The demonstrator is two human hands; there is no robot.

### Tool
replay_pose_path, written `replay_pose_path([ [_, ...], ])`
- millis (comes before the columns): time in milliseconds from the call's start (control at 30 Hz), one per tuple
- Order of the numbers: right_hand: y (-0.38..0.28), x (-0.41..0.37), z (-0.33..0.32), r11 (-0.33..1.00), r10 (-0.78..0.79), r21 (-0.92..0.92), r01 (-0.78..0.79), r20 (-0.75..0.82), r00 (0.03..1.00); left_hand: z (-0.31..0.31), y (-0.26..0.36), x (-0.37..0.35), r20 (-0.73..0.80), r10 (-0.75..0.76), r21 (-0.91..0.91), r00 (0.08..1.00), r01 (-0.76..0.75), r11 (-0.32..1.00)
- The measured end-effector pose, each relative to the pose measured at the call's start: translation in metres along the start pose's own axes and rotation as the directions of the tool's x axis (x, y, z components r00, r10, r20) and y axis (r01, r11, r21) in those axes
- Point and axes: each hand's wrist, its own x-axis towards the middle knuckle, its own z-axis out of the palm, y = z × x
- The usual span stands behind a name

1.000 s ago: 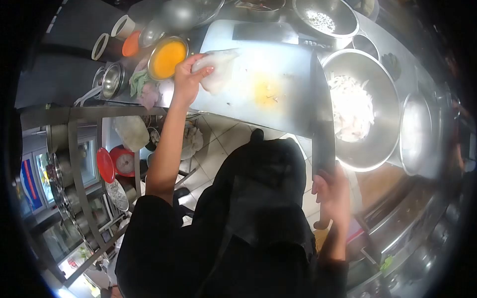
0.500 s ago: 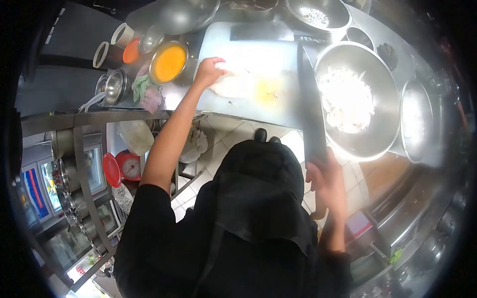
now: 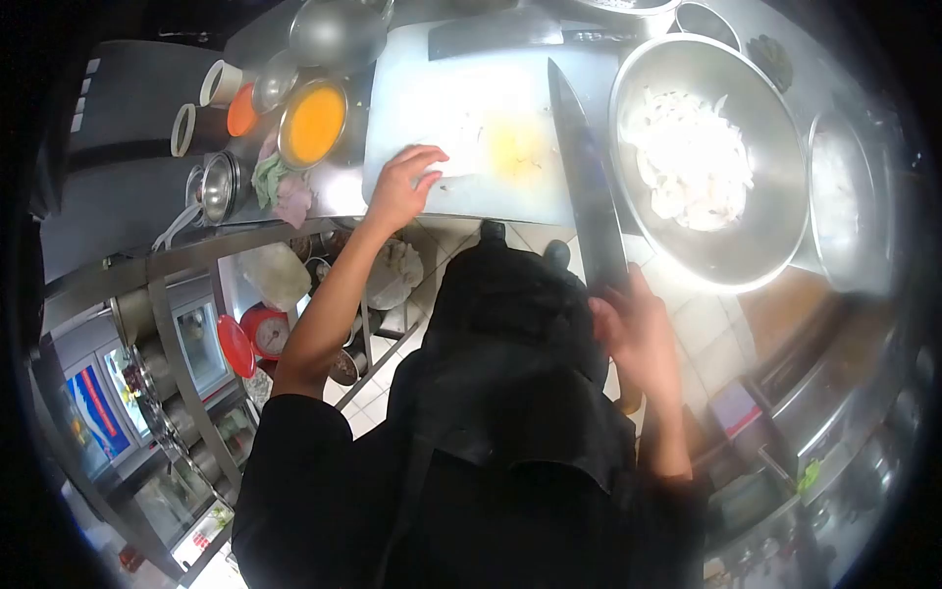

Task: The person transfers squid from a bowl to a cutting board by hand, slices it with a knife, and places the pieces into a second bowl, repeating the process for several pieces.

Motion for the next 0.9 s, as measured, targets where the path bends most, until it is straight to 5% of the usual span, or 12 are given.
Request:
replay_pose_path([
  [100,0.005,0.014,0.02,0.998,0.009,-0.064,-0.008,0.006,1.0,0.0,-0.014,0.012,-0.06,0.034,0.038,0.998,-0.032,0.999],
  [167,0.001,0.026,0.046,0.886,-0.173,-0.452,0.1,-0.124,0.977,0.014,-0.03,0.02,-0.067,0.13,0.086,0.989,-0.124,0.989],
  [233,-0.008,0.04,0.073,0.81,-0.101,-0.587,-0.001,-0.14,0.985,0.024,-0.027,0.022,-0.09,0.15,0.11,0.985,-0.14,0.984],
  [467,-0.034,0.05,0.132,0.669,-0.072,-0.742,-0.043,-0.122,0.99,0.033,-0.028,0.024,-0.087,0.115,0.146,0.99,-0.102,0.984],
  [800,-0.032,0.058,0.16,0.654,0.029,-0.747,-0.119,-0.133,0.991,0.039,-0.038,0.023,-0.098,0.161,0.179,0.982,-0.142,0.974],
  [900,-0.01,0.115,0.168,0.699,-0.134,-0.715,-0.024,-0.164,0.977,0.04,-0.037,0.022,-0.119,0.172,0.159,0.978,-0.152,0.976],
])
